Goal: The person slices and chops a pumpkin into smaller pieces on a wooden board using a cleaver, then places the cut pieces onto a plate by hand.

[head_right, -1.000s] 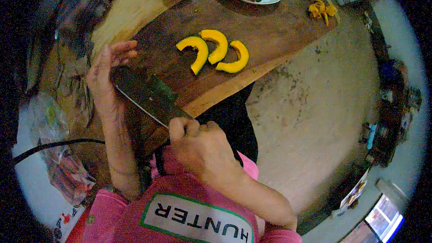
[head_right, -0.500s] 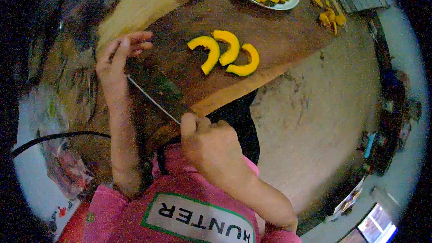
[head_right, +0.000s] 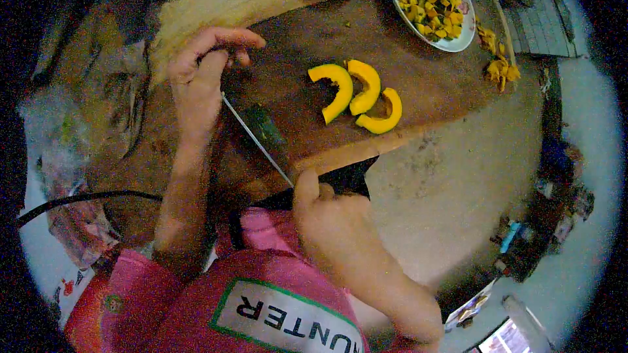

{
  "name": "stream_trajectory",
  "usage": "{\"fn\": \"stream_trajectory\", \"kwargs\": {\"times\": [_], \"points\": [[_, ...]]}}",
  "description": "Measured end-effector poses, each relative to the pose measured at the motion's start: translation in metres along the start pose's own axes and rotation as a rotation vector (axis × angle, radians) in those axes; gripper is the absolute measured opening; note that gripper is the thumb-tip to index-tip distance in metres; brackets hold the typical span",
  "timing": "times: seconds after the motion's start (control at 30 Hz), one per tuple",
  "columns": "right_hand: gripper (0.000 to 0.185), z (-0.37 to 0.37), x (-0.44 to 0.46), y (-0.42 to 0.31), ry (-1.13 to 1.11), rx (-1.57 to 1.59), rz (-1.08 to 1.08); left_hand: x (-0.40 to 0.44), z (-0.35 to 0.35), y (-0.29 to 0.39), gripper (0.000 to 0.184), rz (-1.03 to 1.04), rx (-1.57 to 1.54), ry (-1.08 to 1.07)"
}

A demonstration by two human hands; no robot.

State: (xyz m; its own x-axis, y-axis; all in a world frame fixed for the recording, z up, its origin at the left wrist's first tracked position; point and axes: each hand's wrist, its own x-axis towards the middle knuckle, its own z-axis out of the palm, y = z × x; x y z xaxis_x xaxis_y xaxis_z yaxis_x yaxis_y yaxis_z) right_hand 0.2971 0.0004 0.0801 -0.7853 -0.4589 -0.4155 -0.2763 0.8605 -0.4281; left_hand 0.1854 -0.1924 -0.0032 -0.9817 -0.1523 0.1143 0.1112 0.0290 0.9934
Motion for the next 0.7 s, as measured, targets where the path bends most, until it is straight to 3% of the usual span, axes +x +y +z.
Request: {"fn": "stream_trajectory", "kwargs": {"times": [0.23,0.5,0.7], "points": [[0.022,0.005,0.011,-0.002,-0.032,-0.033,-0.023,0.006,-0.006,-0.015,0.03,0.092,-0.069,-0.076],[0.016,0.054,0.023,0.016,0.223,-0.199,-0.098,0.0,-0.016,-0.017,0.029,0.199,0.006,-0.093],[0.02,0.041,0.016,0.021,0.199,-0.136,-0.087,0.001,-0.008,-0.012,0.028,0.088,-0.085,-0.079]]}}
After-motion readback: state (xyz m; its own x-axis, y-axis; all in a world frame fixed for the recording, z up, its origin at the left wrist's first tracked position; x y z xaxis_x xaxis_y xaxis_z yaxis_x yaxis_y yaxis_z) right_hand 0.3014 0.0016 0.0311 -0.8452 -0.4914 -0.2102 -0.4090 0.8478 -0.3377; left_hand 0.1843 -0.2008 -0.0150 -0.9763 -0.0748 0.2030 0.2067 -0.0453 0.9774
